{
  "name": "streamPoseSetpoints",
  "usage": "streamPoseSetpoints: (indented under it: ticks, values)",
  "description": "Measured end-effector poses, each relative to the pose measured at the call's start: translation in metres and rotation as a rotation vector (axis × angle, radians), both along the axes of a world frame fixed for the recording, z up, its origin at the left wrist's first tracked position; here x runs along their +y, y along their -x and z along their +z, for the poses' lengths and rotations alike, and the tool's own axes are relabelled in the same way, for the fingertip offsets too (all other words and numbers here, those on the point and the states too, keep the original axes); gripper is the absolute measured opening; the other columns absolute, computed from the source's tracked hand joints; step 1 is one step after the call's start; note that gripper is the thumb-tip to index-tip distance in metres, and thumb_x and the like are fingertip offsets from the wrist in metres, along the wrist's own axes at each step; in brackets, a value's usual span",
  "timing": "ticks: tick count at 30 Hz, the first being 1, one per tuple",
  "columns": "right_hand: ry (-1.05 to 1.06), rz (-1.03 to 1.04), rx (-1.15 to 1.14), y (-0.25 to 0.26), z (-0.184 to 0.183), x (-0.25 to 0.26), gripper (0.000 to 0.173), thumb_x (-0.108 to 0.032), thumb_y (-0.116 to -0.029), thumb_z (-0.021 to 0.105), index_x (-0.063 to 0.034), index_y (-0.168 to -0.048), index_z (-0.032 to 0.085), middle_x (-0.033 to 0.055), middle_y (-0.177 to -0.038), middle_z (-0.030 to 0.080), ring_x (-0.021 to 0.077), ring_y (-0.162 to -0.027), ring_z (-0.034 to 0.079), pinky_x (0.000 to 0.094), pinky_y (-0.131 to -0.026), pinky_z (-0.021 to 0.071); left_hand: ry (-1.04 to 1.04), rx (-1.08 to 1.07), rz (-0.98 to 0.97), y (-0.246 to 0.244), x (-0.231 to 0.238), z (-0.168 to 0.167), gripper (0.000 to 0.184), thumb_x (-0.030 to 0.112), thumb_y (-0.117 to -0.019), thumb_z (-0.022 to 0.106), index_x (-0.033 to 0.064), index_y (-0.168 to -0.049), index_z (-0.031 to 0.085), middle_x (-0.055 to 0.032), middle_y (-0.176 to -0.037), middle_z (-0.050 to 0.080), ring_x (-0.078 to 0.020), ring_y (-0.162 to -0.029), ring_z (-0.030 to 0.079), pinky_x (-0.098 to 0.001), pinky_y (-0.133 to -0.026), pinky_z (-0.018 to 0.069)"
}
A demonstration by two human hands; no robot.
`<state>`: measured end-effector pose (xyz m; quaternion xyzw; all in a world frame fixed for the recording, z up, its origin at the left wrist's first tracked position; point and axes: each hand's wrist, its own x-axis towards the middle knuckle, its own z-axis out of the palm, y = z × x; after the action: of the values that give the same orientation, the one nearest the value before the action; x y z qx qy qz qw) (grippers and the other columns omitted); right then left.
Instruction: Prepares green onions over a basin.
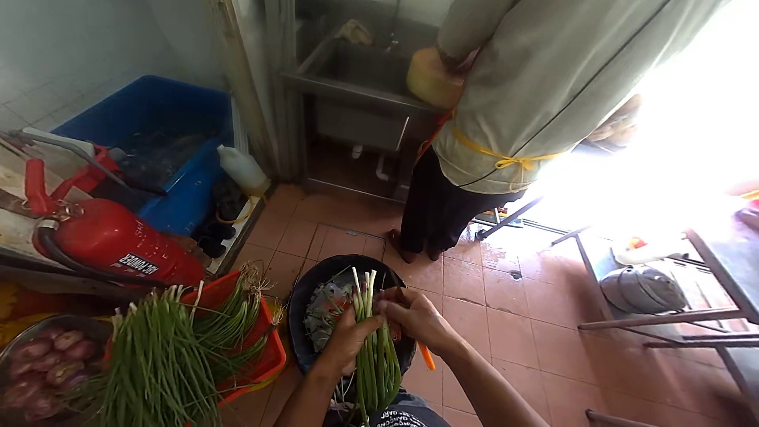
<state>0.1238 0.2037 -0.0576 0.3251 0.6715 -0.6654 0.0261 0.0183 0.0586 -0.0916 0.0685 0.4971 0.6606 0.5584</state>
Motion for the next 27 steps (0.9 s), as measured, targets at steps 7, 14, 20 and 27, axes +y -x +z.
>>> streamPoseSetpoints:
  ticks: [7,14,20,27]
  values:
    - [-0.285,-0.022,-0.046,0.002,-0.003,0.004,0.031,-0.031,-0.1049,0.059,-0.0081,-0.087,0.070,0.0013,-0.066,0.062,0.0105,-0.057,0.058,0.0296,-0.059,0.0510,0.018,0.110,-0.064,0.009,-0.006,0.007,0.021,0.007,-0.0955,0.064,-0.0029,-0.114,0.061,-0.0127,-0.096,0.071,-0.0205,-0.085,0.071,-0.0359,-0.079,0.0616]
    - [-0.536,-0.012,0.162,-0.003,-0.006,0.008,0.035,-0.027,-0.1052,0.052,-0.0101,-0.076,0.064,-0.0005,-0.071,0.057,0.0112,-0.062,0.054,0.0319,-0.059,0.0469,-0.017,0.064,-0.093,0.006,-0.008,0.017,0.024,0.006,-0.0952,0.062,-0.0060,-0.116,0.059,-0.0161,-0.089,0.072,-0.0229,-0.076,0.072,-0.0361,-0.073,0.0618]
    - [-0.158,-0.313,0.343,-0.022,0.001,0.018,0.030,-0.027,-0.1080,0.046,-0.0096,-0.105,0.071,0.0022,-0.070,0.060,0.0080,-0.051,0.048,0.0220,-0.046,0.0418,-0.070,-0.010,-0.100,0.007,-0.013,0.013,0.021,0.003,-0.0961,0.060,-0.0058,-0.115,0.057,-0.0157,-0.086,0.072,-0.0199,-0.070,0.070,-0.0322,-0.068,0.0612]
    - [-0.155,-0.214,0.203,-0.021,-0.008,0.000,0.026,-0.028,-0.1030,0.059,-0.0076,-0.090,0.068,0.0003,-0.066,0.062,0.0084,-0.057,0.057,0.0263,-0.056,0.0490,-0.111,-0.031,-0.153,0.004,-0.002,0.015,0.022,0.006,-0.0942,0.060,-0.0033,-0.114,0.057,-0.0133,-0.086,0.071,-0.0188,-0.073,0.070,-0.0324,-0.071,0.0610]
